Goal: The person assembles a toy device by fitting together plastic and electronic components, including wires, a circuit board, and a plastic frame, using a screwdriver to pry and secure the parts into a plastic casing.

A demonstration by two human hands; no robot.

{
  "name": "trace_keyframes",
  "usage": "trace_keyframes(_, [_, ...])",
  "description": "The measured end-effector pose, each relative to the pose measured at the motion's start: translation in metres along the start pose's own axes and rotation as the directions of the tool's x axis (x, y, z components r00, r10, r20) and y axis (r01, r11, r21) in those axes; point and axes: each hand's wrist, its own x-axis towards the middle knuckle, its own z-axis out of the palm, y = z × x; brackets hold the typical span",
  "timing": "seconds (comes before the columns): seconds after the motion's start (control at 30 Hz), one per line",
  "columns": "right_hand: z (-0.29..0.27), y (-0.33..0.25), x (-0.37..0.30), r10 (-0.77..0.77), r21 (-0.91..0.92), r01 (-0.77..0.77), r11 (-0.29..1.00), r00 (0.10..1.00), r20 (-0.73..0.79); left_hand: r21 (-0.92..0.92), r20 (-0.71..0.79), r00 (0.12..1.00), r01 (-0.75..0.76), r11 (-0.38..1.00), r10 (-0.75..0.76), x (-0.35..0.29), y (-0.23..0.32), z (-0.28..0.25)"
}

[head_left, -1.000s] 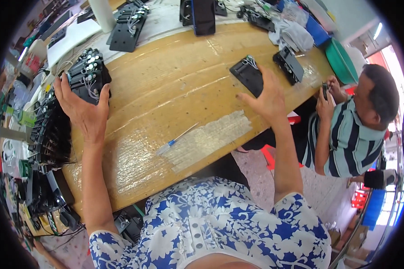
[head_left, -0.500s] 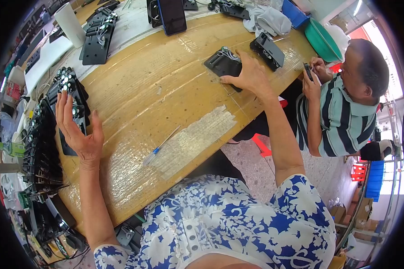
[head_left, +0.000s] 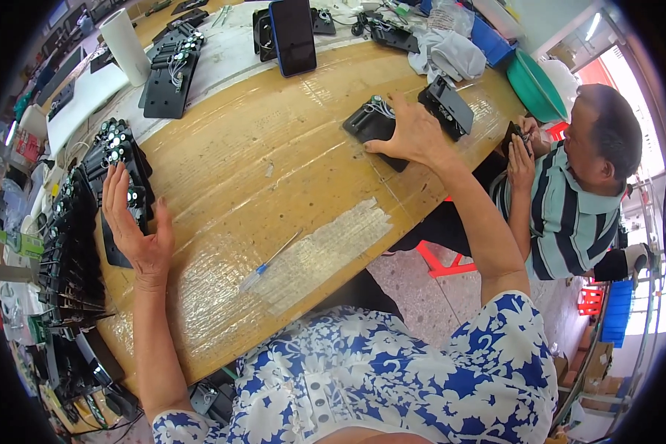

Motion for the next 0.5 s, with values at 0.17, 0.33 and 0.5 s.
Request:
trace_keyframes(0.17, [0.000, 0.038, 0.040, -0.022, 0.191, 0.050, 0.980, 0.989, -0.144, -0.003, 0.016, 1.000, 0.023, 1.000, -0.023, 0.001, 0.001, 0.002])
trace_keyframes(0.33, [-0.023, 0.071, 0.097, 0.090, 0.545, 0.018, 0.838, 0.981, -0.171, 0.002, 0.015, 1.000, 0.020, 1.000, -0.020, 0.006, 0.003, 0.003])
trace_keyframes(0.5, [-0.016, 0.057, 0.099, 0.053, 0.623, 0.104, 0.776, 0.972, -0.228, 0.013, 0.052, 0.996, -0.068, 0.998, 0.068, 0.004, 0.014, 0.005])
